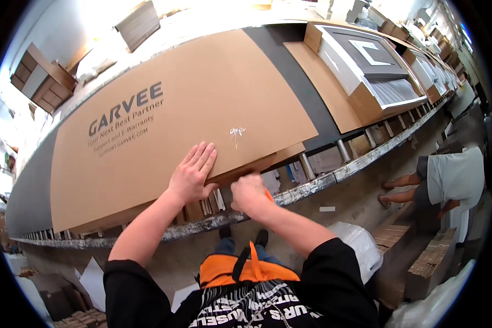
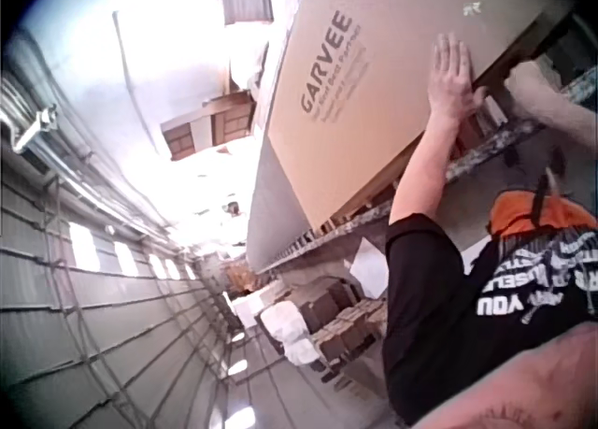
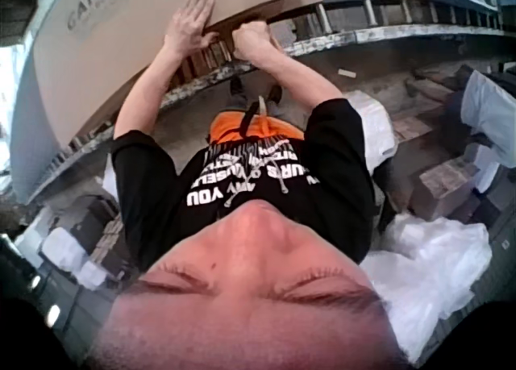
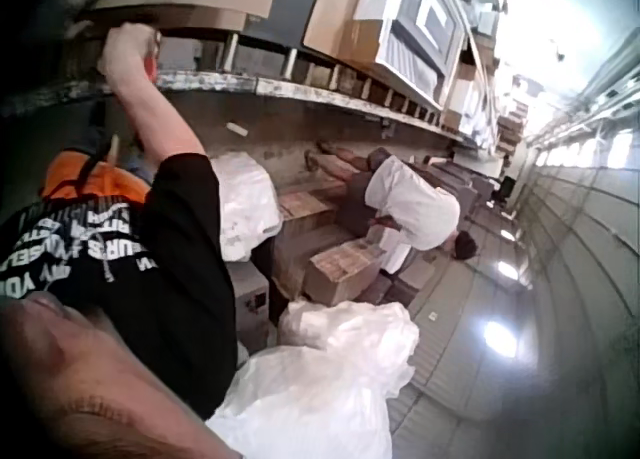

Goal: The person tapes large cardboard boxes on a conveyor belt using a tape dispenser, moving each box down the line after securing it.

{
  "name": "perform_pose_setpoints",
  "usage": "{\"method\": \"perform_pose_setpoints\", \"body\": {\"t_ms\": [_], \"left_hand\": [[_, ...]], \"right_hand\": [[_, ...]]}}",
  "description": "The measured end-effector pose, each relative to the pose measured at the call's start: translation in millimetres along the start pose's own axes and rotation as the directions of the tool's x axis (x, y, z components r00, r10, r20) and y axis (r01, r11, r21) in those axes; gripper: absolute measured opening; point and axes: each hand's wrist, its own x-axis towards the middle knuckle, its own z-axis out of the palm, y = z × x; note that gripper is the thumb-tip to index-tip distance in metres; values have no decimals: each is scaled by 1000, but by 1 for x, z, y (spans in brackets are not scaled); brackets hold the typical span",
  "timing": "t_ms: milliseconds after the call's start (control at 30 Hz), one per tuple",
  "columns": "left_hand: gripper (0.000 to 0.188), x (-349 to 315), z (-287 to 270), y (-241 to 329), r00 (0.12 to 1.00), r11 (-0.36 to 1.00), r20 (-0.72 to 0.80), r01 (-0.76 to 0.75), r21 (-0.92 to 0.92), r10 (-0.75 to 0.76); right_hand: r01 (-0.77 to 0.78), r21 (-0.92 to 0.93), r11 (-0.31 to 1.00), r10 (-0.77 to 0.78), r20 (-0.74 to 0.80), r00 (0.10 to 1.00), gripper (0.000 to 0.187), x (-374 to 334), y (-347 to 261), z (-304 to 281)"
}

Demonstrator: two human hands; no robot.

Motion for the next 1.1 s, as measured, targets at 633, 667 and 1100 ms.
{"method": "perform_pose_setpoints", "body": {"t_ms": [633,667,1100], "left_hand": [[93,-227,-73,-125,946,939,325,-128,320,18],[93,-226,-72,-118,947,942,320,-126,310,21],[74,-241,-45,-137,990,986,-71,-109,126,119]], "right_hand": [[-91,871,483,622,-268,735,56,-155,-73,79],[0,864,504,598,-349,722,56,-146,-87,52],[-129,177,976,187,-364,913,34,78,-208,-169]]}}
